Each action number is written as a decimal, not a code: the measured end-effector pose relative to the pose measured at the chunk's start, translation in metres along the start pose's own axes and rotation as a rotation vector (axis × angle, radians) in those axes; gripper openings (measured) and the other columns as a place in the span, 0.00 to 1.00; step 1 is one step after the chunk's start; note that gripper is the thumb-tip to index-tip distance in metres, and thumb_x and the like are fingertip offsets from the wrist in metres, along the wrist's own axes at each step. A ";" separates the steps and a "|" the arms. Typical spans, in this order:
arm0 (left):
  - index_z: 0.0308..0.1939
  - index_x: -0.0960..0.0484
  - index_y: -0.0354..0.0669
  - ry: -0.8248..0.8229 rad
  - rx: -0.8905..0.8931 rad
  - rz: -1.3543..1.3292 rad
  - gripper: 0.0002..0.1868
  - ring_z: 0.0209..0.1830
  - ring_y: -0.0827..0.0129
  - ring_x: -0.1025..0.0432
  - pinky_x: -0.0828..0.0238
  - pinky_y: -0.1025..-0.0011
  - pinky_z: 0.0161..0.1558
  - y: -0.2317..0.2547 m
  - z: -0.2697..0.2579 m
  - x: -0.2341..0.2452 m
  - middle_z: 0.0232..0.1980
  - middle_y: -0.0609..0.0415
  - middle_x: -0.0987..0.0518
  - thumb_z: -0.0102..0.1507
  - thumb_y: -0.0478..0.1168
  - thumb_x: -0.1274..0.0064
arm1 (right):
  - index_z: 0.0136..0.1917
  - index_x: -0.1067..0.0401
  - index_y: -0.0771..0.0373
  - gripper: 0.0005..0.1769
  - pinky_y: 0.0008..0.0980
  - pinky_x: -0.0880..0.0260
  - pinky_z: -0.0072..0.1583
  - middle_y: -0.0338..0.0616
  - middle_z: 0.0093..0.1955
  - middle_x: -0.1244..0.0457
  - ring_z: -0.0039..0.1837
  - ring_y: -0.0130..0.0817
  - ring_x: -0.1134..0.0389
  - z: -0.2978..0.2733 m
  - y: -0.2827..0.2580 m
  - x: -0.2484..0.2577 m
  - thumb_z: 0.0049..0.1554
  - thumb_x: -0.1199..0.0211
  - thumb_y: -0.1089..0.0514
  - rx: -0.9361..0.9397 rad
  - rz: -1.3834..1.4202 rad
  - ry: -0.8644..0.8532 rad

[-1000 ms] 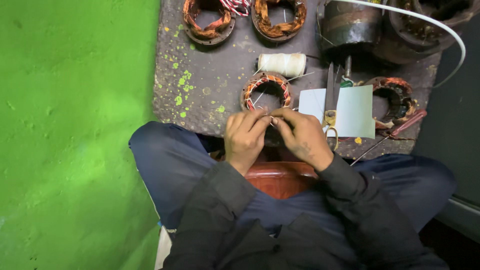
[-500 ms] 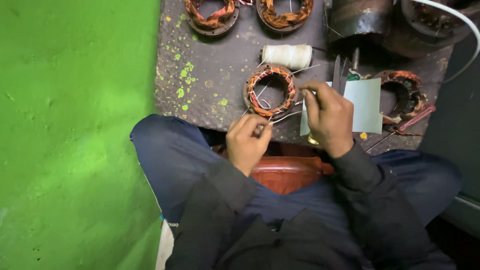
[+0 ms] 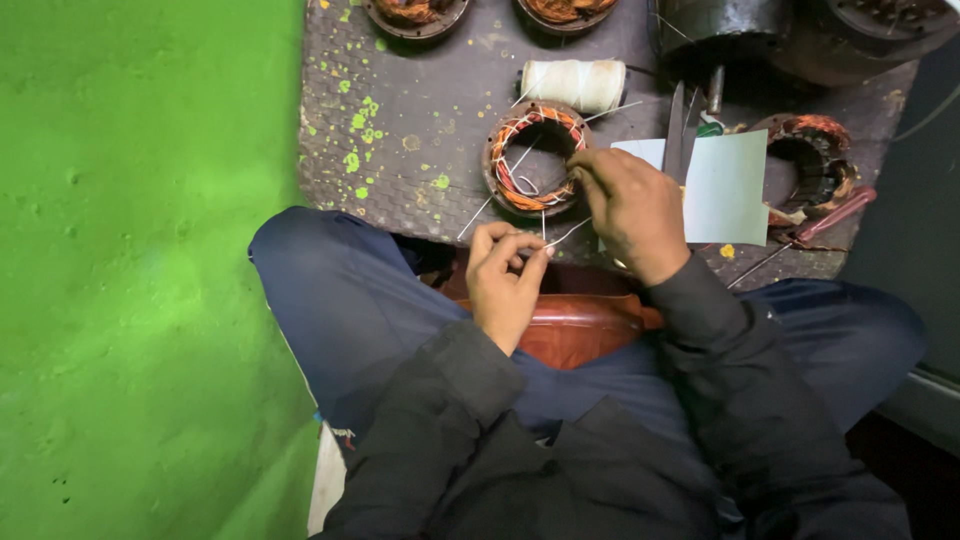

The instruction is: The person sits cross-legged and winds white thread around a copper-wound stator coil held on the lap. They repeatedly tie knots to secure the thread, occasionally using scissors to cut the thread and continuing the winding process.

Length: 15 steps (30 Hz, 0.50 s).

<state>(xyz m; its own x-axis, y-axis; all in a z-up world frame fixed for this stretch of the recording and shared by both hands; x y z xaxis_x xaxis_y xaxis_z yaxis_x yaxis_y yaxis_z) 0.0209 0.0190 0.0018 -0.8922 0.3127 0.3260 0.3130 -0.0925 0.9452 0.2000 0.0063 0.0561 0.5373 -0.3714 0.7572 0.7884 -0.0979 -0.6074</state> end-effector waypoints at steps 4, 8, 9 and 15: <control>0.38 0.15 0.42 -0.012 0.009 -0.004 0.06 0.34 0.74 0.35 0.31 0.75 0.38 -0.001 0.000 0.000 0.47 0.57 0.28 0.58 0.31 0.35 | 0.54 0.25 0.59 0.06 0.42 0.29 0.48 0.46 0.47 0.31 0.50 0.47 0.29 0.001 0.001 0.001 0.63 0.34 0.61 0.025 -0.007 -0.021; 0.38 0.15 0.42 -0.008 -0.006 -0.011 0.07 0.34 0.74 0.35 0.31 0.75 0.39 0.001 0.000 0.000 0.46 0.57 0.28 0.58 0.31 0.34 | 0.53 0.24 0.60 0.06 0.43 0.30 0.48 0.46 0.45 0.32 0.49 0.48 0.30 0.000 0.002 -0.002 0.62 0.34 0.60 0.021 -0.001 -0.045; 0.38 0.15 0.42 -0.006 -0.014 -0.013 0.07 0.34 0.74 0.35 0.31 0.75 0.39 0.002 0.000 0.000 0.45 0.57 0.29 0.58 0.31 0.34 | 0.53 0.24 0.60 0.06 0.43 0.31 0.48 0.47 0.45 0.32 0.49 0.48 0.30 -0.001 0.002 -0.003 0.62 0.34 0.60 0.023 0.005 -0.044; 0.37 0.16 0.42 0.034 -0.110 0.003 0.07 0.44 0.68 0.31 0.28 0.73 0.44 0.003 0.001 0.003 0.51 0.52 0.31 0.58 0.31 0.35 | 0.51 0.23 0.59 0.05 0.44 0.32 0.50 0.47 0.45 0.33 0.50 0.49 0.32 -0.002 0.003 -0.015 0.61 0.34 0.59 0.066 0.028 -0.100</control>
<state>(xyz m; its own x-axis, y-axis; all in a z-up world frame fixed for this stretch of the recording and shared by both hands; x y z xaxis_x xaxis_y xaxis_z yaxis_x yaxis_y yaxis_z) 0.0193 0.0204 0.0060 -0.9023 0.2800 0.3277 0.2798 -0.1975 0.9395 0.1931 0.0098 0.0424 0.5838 -0.2786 0.7626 0.7889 -0.0270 -0.6139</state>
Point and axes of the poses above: each hand's wrist, its own z-axis towards the middle knuckle, its own x-axis out of the back of the hand, y = z × x, the point moved 3 cm from there along z, towards the middle knuckle
